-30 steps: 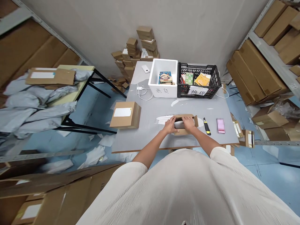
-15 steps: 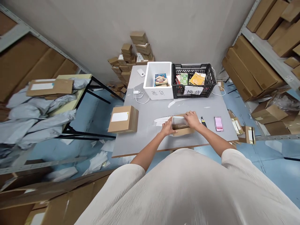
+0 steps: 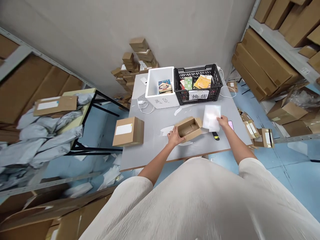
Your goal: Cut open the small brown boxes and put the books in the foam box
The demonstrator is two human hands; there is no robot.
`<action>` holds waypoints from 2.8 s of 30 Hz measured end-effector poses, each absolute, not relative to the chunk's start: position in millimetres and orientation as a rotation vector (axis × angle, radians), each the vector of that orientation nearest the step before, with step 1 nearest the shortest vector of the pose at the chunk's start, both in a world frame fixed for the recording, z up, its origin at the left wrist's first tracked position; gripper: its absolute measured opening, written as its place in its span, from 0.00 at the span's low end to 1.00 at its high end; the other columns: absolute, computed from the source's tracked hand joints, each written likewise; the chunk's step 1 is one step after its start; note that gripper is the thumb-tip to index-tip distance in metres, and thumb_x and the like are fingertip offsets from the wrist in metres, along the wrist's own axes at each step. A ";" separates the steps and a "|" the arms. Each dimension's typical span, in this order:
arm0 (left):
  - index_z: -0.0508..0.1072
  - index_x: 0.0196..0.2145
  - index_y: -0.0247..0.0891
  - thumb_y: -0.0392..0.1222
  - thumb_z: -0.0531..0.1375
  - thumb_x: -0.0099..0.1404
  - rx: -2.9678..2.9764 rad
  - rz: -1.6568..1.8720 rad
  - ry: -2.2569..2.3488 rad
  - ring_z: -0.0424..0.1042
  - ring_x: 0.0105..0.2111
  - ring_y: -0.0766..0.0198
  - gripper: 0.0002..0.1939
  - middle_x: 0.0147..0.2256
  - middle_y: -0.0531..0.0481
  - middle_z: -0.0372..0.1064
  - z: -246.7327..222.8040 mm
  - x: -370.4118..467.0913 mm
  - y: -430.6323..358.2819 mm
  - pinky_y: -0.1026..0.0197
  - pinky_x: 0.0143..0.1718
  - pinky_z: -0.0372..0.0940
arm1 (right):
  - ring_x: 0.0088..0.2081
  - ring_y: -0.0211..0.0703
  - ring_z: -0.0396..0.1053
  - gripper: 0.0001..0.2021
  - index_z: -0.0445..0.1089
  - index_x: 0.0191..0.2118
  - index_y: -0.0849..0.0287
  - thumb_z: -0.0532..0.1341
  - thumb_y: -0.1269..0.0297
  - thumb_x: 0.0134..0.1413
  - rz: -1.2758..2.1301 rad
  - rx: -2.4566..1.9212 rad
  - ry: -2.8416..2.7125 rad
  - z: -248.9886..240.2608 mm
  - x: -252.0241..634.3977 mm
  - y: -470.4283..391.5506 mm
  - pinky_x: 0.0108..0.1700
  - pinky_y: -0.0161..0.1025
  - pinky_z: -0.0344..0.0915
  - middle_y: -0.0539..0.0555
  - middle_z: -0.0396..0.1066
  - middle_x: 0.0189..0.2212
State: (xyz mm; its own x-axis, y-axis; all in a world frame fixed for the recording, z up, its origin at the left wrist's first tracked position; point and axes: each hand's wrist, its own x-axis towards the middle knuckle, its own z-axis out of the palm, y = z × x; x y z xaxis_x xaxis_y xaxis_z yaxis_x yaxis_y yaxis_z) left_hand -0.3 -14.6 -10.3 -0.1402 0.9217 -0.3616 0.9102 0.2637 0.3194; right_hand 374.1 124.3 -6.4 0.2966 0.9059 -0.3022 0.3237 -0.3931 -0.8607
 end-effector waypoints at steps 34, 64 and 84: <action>0.81 0.51 0.49 0.40 0.59 0.72 1.918 0.027 1.870 0.62 0.62 0.42 0.15 0.52 0.40 0.74 -9.8 2.2 -29.8 0.38 0.67 0.50 | 0.60 0.55 0.74 0.21 0.77 0.64 0.56 0.59 0.68 0.70 0.733 -1.568 -2.604 -33.7 259.2 45.5 0.62 0.46 0.69 0.62 0.67 0.70; 0.63 0.75 0.39 0.35 0.55 0.72 2.030 0.223 1.970 0.52 0.77 0.42 0.35 0.75 0.34 0.58 -4.9 -96.2 -1.1 0.34 0.77 0.43 | 0.62 0.59 0.73 0.12 0.80 0.50 0.54 0.60 0.64 0.69 0.734 -1.567 -2.082 -56.0 107.7 81.2 0.65 0.56 0.71 0.60 0.72 0.67; 0.62 0.76 0.43 0.42 0.56 0.76 2.037 0.229 1.850 0.48 0.79 0.40 0.33 0.78 0.33 0.50 -11.6 -58.6 2.1 0.30 0.76 0.43 | 0.53 0.53 0.76 0.21 0.75 0.62 0.56 0.56 0.66 0.68 0.900 -1.596 -2.108 -51.4 181.6 75.5 0.60 0.53 0.73 0.62 0.71 0.65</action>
